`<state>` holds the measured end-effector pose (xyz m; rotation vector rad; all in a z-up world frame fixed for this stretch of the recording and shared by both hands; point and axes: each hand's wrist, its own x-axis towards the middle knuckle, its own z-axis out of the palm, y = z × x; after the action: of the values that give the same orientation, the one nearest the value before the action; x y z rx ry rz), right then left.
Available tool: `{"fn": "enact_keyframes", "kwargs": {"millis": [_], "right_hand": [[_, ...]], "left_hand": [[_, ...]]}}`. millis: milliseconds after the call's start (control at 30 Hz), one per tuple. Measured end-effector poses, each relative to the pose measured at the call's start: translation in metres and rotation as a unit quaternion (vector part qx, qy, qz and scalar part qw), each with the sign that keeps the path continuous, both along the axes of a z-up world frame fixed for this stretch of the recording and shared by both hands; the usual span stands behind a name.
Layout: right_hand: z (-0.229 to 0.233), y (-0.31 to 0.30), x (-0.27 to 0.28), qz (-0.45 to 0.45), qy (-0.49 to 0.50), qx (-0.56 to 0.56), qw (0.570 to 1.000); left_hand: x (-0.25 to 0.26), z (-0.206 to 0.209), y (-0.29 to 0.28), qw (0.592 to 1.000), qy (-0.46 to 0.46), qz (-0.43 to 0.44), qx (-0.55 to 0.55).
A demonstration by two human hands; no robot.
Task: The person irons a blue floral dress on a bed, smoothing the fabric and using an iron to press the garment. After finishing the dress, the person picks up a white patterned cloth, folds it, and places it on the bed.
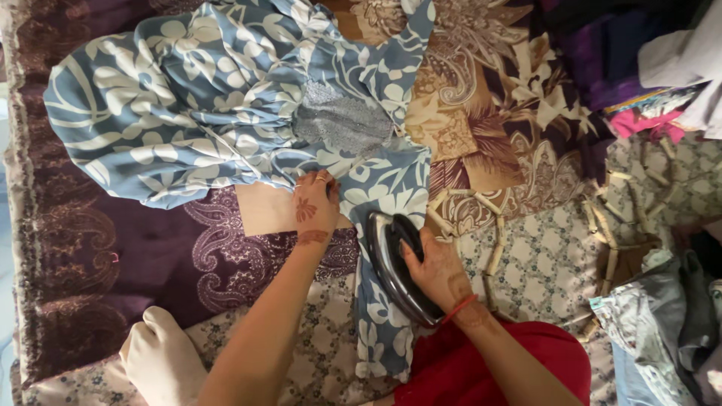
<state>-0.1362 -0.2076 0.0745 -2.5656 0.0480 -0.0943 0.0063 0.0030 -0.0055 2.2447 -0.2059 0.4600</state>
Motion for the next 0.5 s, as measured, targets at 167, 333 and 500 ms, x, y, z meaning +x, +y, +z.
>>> {"fn": "enact_keyframes", "kwargs": {"millis": [167, 333, 500], "right_hand": [[-0.006, 0.001, 0.060, -0.047, -0.127, -0.050, 0.990], [0.027, 0.014, 0.091, -0.090, 0.127, 0.042, 0.987], [0.026, 0.015, 0.031, 0.067, 0.048, -0.008, 0.997]], "left_hand": [[0.002, -0.004, 0.002, 0.999, -0.028, -0.016, -0.040], [0.009, -0.012, 0.016, 0.997, -0.001, -0.073, -0.033], [0.021, -0.006, 0.006, 0.998, 0.027, -0.034, 0.036]]}}
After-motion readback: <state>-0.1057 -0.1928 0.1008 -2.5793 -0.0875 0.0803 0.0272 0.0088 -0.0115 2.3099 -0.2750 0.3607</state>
